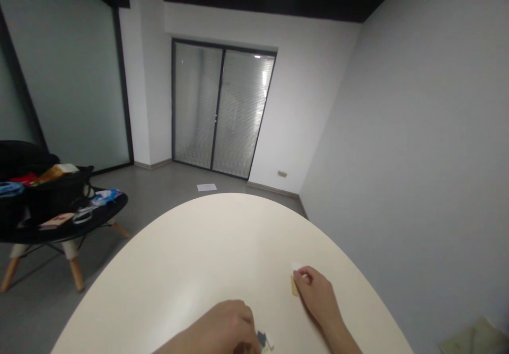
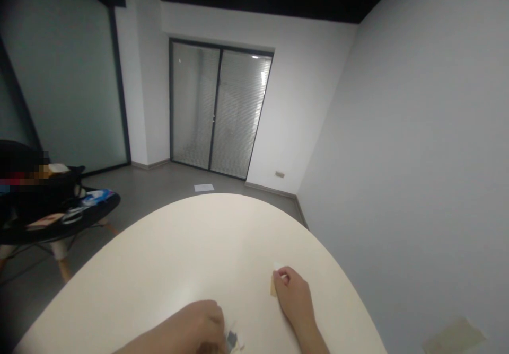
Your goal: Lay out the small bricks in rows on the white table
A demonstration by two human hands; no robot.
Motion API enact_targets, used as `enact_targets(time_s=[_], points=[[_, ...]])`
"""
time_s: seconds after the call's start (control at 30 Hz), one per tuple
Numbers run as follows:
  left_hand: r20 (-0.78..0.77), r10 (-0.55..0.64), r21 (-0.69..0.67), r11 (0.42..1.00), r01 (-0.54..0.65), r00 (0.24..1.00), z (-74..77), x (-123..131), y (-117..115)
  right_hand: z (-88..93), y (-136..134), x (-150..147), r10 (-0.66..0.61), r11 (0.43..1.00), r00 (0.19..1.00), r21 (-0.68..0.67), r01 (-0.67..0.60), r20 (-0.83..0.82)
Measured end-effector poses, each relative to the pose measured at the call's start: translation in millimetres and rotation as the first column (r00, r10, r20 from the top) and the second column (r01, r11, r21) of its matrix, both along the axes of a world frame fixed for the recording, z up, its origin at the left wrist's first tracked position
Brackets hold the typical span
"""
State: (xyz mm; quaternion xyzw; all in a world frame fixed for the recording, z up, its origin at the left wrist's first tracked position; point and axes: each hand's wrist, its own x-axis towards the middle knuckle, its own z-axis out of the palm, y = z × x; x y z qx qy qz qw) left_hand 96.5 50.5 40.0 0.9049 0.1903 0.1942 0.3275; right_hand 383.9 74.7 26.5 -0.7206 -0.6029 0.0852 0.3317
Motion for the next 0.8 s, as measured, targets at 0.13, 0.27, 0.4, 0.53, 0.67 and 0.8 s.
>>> enact_targets(time_s=[0.13, 0.27, 0.4, 0.53, 0.67, 0.8], points=[[-0.017, 0.019, 0.045, 0.999, -0.019, 1.000, -12.7, 3.4, 0.9, 2.6, -0.3, -1.5, -0.017, 0.999, 1.000, 0.035, 0.017, 0.004], [-0.005, 0.006, 0.059, 0.998, -0.005, 1.000, -23.2, 4.8, 3.5, 3.5, -1.0, -3.5, -0.011, 0.999, 1.000, 0.052, 0.011, 0.001], [-0.004, -0.003, 0.060, 0.998, 0.003, 1.000, -31.8, 8.5, 6.4, 3.7, -2.4, -6.4, 0.015, 0.999, 1.000, 0.052, -0.014, -0.010], [-0.029, 0.009, 0.044, 0.999, -0.007, 1.000, -33.1, 10.6, 6.9, 5.8, -4.0, -9.9, 0.026, 0.998, 0.998, 0.056, -0.023, -0.051], [0.010, 0.029, -0.007, 1.000, -0.029, 1.000, -19.9, 7.5, 1.9, 10.2, -5.4, -10.9, -0.011, 0.997, 0.998, 0.078, 0.016, -0.062], [-0.013, 0.159, -0.052, 0.986, -0.160, 0.987, -5.8, 3.9, -3.2, 19.9, -9.0, -16.4, 0.012, 0.996, 0.992, 0.090, 0.000, -0.127]])
